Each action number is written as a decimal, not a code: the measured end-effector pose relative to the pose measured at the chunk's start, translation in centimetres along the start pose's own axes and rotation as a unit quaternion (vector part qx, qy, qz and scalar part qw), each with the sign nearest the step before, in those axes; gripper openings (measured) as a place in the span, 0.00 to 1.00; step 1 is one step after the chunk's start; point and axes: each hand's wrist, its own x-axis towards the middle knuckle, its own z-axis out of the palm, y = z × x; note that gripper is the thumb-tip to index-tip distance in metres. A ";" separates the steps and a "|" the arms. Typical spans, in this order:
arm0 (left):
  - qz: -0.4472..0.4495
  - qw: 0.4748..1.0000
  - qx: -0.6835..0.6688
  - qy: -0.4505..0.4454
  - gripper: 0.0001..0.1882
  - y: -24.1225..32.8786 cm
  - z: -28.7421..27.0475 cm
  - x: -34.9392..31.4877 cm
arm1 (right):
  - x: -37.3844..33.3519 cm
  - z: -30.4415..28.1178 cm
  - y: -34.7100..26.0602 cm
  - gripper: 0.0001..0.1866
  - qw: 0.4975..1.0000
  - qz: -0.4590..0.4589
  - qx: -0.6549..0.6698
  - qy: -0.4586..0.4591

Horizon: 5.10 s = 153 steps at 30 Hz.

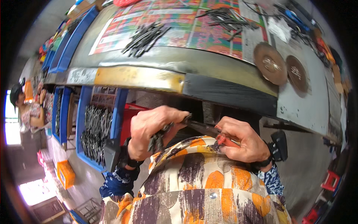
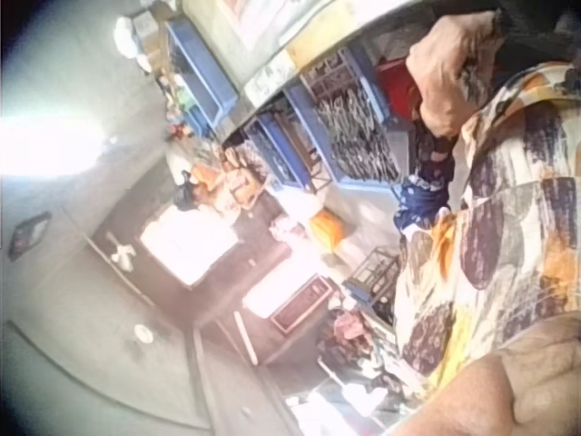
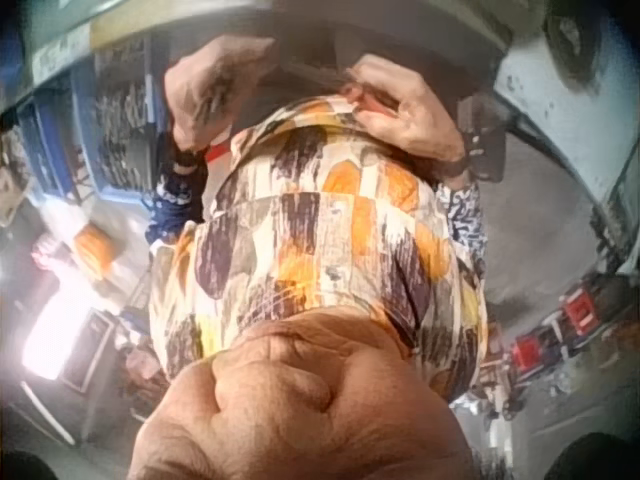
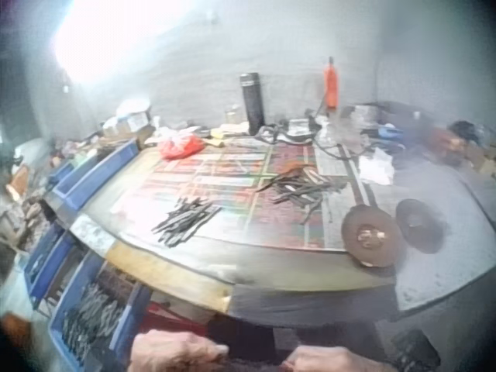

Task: The person repeatedly picks up thin metal rods from a table, uses pliers to trim or bend the ends, and places the finished pieces into a blue bin. The process is continuous and repetitive throughout the clip.

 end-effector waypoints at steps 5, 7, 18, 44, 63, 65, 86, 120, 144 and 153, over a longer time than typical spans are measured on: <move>-0.054 0.998 0.016 -0.016 0.12 -1.0 -0.7 -0.9 | 0.4 0.9 -1.0 0.13 0.976 -0.026 -0.202 0.079; -0.087 0.994 0.061 -0.016 0.13 -2.1 -1.6 -1.8 | 0.5 1.2 -1.2 0.14 0.962 -0.022 -0.257 0.091; -0.322 0.882 0.328 0.105 0.12 -14.3 -12.3 -14.8 | 1.0 1.5 -1.3 0.14 0.935 -0.035 -0.332 0.120; -0.206 0.900 0.345 0.171 0.08 -11.8 -13.0 -6.8 | 3.2 1.6 -2.1 0.09 0.925 -0.059 -0.358 0.114; -0.078 0.941 0.323 0.066 0.05 -14.6 -4.2 9.9 | 0.8 -1.3 -2.2 0.09 0.919 -0.065 -0.342 0.186; -0.094 0.932 0.346 0.052 0.05 -15.0 -3.9 10.6 | 0.8 -1.6 -2.1 0.09 0.918 -0.062 -0.341 0.192; -0.030 0.955 0.294 -0.002 0.04 -11.5 -1.3 9.6 | 1.1 -1.8 -1.9 0.10 0.914 -0.068 -0.340 0.209; -0.360 0.720 -0.592 0.042 0.04 -0.7 -0.9 1.5 | 1.7 0.0 -4.0 0.17 0.818 -0.128 -0.525 0.199; -0.261 0.830 -0.486 0.084 0.02 -0.2 0.8 0.2 | 0.5 0.7 -1.8 0.14 0.918 -0.088 -0.348 0.171; -0.330 0.753 -0.567 0.058 0.05 -0.5 0.5 0.2 | 0.4 0.6 -2.8 0.15 0.850 -0.093 -0.491 0.169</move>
